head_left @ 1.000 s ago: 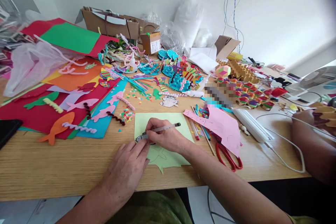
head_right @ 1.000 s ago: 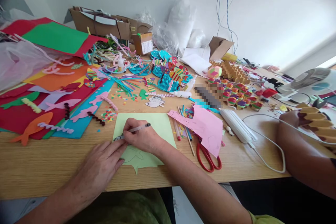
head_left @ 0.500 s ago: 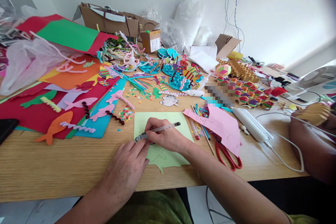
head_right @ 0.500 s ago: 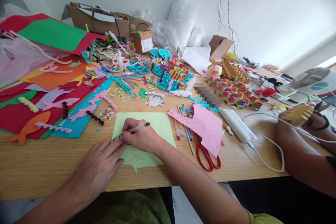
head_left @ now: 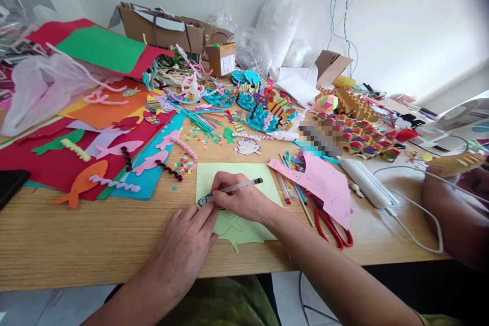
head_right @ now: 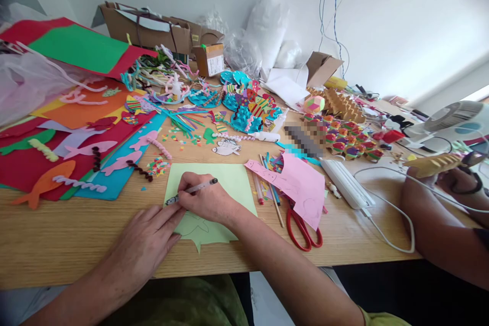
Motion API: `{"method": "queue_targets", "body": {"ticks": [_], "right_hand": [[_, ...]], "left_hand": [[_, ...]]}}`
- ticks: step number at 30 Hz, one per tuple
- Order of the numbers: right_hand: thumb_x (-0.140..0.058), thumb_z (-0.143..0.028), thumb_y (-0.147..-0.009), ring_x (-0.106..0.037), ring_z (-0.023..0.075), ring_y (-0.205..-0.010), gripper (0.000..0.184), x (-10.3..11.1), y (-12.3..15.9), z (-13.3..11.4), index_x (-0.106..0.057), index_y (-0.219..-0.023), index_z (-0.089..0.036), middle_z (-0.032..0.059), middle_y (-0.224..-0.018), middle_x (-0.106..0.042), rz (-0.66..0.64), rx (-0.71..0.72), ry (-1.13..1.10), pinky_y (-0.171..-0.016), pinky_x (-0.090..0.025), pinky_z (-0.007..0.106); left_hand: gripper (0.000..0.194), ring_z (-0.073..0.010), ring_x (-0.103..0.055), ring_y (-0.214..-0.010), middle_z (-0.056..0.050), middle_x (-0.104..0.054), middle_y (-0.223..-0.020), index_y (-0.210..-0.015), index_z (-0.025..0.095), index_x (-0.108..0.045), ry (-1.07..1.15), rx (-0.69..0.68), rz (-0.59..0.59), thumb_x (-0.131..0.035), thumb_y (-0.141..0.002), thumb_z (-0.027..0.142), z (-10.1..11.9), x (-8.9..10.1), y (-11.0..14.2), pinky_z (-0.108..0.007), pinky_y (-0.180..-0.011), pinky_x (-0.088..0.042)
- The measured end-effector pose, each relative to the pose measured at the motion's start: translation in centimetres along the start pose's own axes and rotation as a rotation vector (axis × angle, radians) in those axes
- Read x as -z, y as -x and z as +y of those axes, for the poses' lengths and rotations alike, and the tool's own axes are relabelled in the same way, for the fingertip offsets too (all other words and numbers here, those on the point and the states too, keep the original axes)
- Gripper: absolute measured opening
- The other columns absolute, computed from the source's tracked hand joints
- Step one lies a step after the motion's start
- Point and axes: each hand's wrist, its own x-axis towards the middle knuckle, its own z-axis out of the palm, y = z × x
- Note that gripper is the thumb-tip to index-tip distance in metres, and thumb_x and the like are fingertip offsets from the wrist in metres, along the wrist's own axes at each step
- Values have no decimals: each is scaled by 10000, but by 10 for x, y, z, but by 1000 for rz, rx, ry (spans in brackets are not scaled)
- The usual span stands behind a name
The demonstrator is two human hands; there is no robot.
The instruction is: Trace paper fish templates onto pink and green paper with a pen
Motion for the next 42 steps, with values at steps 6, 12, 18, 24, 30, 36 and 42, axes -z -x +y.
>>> {"method": "queue_targets", "body": {"ticks": [6,12,18,24,30,36,42], "right_hand": [[-534,-37,-697,-460,68,-508,135,-2,-2,-2,-517,-663,-167,-58,-558,-535,-23,-9,-19,-482,-326,167],[-540,-44,-683,-457,65,-503,124,-5,-5,-1,-525,-663,-165,-63,-560,-532,-34,5,-64,-474,-332,162],[-533,-53,-691,-437,60,-503,114,-6,-9,-1,-529,-664,-164,-62,-569,-528,-74,-6,-107,-462,-340,155],[-537,-54,-693,-433,60,-505,111,-8,-9,0,-532,-665,-161,-60,-580,-534,-85,6,-121,-467,-342,156],[-542,-62,-697,-450,65,-520,105,-8,-9,-1,-536,-668,-163,-54,-592,-546,-75,21,-101,-479,-350,159],[-541,-63,-704,-439,64,-521,104,-8,-9,-1,-533,-672,-161,-54,-598,-537,-84,38,-95,-486,-346,162],[-542,-74,-708,-442,69,-524,95,-8,-8,1,-529,-681,-164,-54,-597,-532,-90,46,-99,-479,-345,161]], "left_hand": [[429,-258,-594,-863,-69,-664,-1131,-1219,129,-589,13,6,-7,-562,-793,87,0,0,-1,-419,-717,-509],[420,-251,-588,-865,-77,-649,-1159,-1215,135,-589,13,12,-15,-549,-800,91,1,0,0,-408,-726,-498],[392,-247,-583,-852,-90,-659,-1126,-1195,143,-600,9,-7,-3,-521,-815,88,0,3,1,-390,-716,-485],[406,-247,-581,-868,-95,-661,-1113,-1204,141,-589,22,-1,-37,-571,-801,95,0,2,2,-387,-735,-481],[403,-252,-578,-866,-94,-655,-1119,-1194,148,-594,8,8,-50,-578,-795,99,0,2,1,-397,-725,-478],[392,-246,-574,-852,-85,-662,-1099,-1190,147,-593,8,1,-47,-574,-800,111,-1,3,1,-391,-729,-470],[366,-244,-574,-856,-82,-656,-1117,-1167,161,-607,7,-10,-25,-555,-809,108,0,2,2,-386,-734,-463]]}}
